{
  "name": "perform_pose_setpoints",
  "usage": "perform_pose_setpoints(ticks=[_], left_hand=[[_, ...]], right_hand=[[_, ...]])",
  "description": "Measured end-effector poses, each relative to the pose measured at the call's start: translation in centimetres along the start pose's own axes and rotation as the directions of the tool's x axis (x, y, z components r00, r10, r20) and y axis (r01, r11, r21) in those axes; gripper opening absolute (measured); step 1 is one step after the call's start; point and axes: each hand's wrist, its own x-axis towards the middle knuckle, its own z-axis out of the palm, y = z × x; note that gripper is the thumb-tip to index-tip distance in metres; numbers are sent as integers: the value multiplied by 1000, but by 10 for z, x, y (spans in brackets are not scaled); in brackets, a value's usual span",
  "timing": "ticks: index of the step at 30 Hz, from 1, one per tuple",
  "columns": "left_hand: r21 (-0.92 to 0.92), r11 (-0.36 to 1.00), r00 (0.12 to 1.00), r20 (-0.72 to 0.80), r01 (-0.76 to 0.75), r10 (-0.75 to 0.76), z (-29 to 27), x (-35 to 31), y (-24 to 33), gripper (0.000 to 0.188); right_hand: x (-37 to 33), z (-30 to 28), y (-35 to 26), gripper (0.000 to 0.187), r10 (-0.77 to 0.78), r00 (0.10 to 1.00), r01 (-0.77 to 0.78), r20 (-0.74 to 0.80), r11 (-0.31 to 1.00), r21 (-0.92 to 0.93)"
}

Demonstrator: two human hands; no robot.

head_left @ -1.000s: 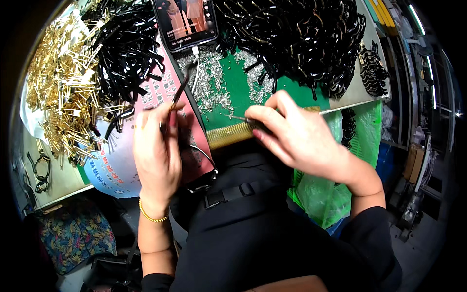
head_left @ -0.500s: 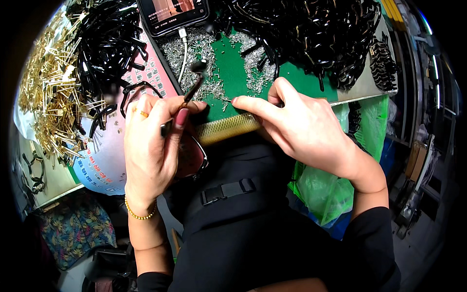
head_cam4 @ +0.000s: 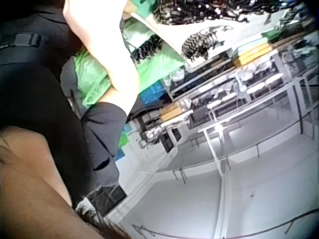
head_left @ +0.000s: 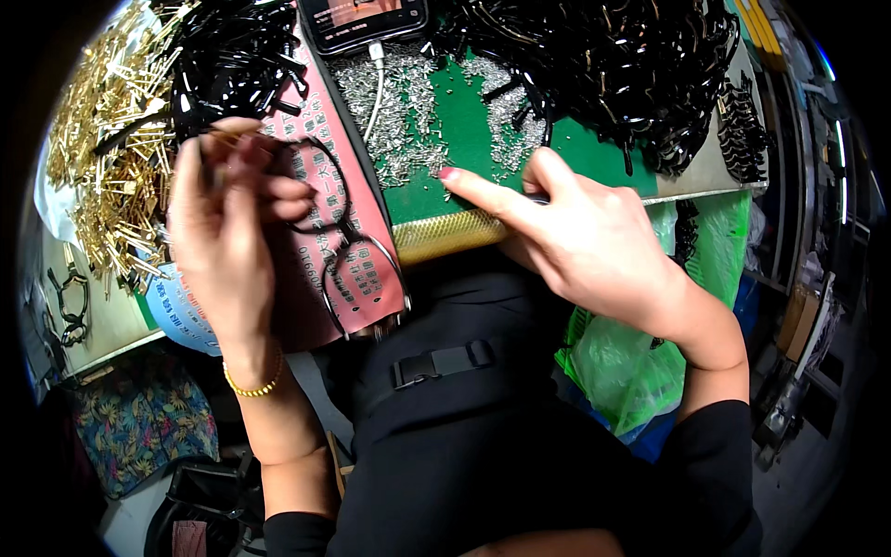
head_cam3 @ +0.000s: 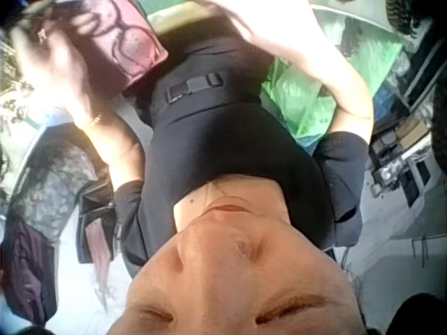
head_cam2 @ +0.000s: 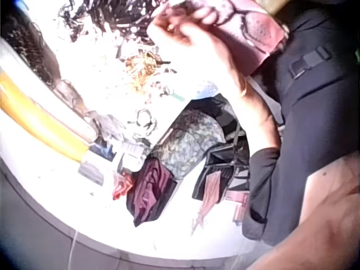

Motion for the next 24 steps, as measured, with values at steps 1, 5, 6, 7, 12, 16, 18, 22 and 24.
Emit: perform_pose_setpoints(ticks=[1, 5, 6, 7, 12, 16, 18, 22, 24], left_hand=[[58, 998, 999, 33, -9, 7, 0, -10, 0, 21], [113, 986, 973, 180, 122, -141, 5, -30, 10, 19], [97, 982, 968, 179, 162, -177, 4, -29, 12, 19], [79, 976, 961, 178, 201, -212, 3, -27, 13, 19], [7, 982, 956, 228, 189, -186, -1, -24, 11, 19], [44, 988, 960, 231, 151, -157, 4, -24, 13, 13], [85, 989, 960, 246, 119, -136, 5, -23, 13, 10], [135, 986, 958, 257, 94, -127, 8, -22, 14, 11], [201, 979, 956, 277, 38, -94, 7, -23, 10, 13]], right_hand=[[-3, -1, 1, 64, 21, 1000, -22, 8, 997, 74], [-3, -7, -11, 65, -18, 999, 6, 50, 971, 241], [3, -8, -16, 65, -71, 996, 58, 56, 975, 216], [9, -8, -20, 66, -124, 990, 110, 63, 975, 191], [27, 5, -25, 64, -194, 981, 191, 27, 979, 70], [29, 7, -25, 63, -173, 984, 170, 42, 983, 76], [31, 5, -25, 62, -169, 985, 166, 38, 983, 85], [32, 5, -25, 60, -160, 986, 155, 55, 984, 92], [32, 5, -25, 59, -165, 985, 160, 42, 982, 103]])
